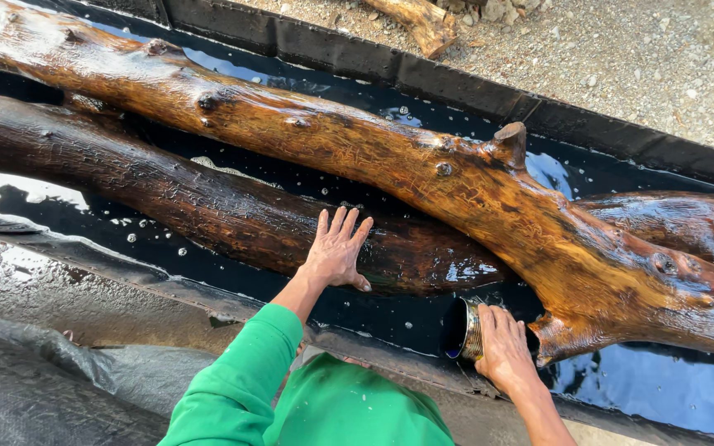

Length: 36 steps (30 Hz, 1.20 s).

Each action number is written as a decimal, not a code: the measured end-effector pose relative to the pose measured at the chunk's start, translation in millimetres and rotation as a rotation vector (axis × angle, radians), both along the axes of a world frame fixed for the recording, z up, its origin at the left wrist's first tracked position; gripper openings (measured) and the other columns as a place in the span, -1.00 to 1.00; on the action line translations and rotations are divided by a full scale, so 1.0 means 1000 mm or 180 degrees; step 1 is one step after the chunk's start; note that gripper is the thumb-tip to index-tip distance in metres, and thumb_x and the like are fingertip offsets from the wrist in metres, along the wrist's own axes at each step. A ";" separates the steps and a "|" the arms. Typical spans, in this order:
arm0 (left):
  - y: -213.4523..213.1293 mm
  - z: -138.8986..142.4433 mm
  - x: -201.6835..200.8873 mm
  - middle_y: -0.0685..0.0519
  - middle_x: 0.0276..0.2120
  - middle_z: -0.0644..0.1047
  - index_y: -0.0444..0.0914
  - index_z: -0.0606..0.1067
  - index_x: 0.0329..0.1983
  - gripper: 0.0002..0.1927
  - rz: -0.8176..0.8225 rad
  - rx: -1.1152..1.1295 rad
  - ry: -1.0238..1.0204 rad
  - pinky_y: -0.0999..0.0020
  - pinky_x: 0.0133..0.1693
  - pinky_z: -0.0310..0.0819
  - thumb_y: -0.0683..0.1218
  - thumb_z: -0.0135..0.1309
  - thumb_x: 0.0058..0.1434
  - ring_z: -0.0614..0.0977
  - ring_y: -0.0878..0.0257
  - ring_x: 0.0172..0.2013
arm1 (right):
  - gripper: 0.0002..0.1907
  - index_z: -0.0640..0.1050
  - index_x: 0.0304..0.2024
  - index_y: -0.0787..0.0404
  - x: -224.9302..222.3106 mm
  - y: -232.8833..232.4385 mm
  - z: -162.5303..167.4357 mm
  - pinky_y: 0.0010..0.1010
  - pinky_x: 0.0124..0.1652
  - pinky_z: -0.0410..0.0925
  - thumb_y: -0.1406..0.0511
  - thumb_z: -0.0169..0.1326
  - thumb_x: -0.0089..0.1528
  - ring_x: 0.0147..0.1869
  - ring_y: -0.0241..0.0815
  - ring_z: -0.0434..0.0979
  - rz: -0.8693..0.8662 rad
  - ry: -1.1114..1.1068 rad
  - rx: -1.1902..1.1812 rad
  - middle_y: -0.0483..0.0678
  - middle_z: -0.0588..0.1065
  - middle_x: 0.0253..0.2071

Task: The person washes two large logs submerged in a black-lined trough using a metal tin to scoop and pour water over the logs. The person repeatedly pours water and rubs the logs with their hands to clean the surfaces.

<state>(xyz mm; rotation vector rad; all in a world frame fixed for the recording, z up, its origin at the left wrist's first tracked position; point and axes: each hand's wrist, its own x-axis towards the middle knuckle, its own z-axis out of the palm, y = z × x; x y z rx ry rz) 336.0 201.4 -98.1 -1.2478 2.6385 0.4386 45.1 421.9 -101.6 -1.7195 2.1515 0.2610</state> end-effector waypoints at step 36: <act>-0.015 -0.020 0.061 -0.21 0.50 0.04 -0.24 0.01 0.54 0.32 -0.0345 -0.0496 0.0245 -0.24 0.41 -0.32 0.59 0.13 -0.10 -0.03 -0.15 0.49 | 0.20 0.20 0.34 0.22 0.083 -0.084 0.056 -0.15 0.31 0.19 0.24 0.50 -0.30 0.37 0.12 0.25 -0.0228 -0.1328 -0.0919 0.14 0.28 0.25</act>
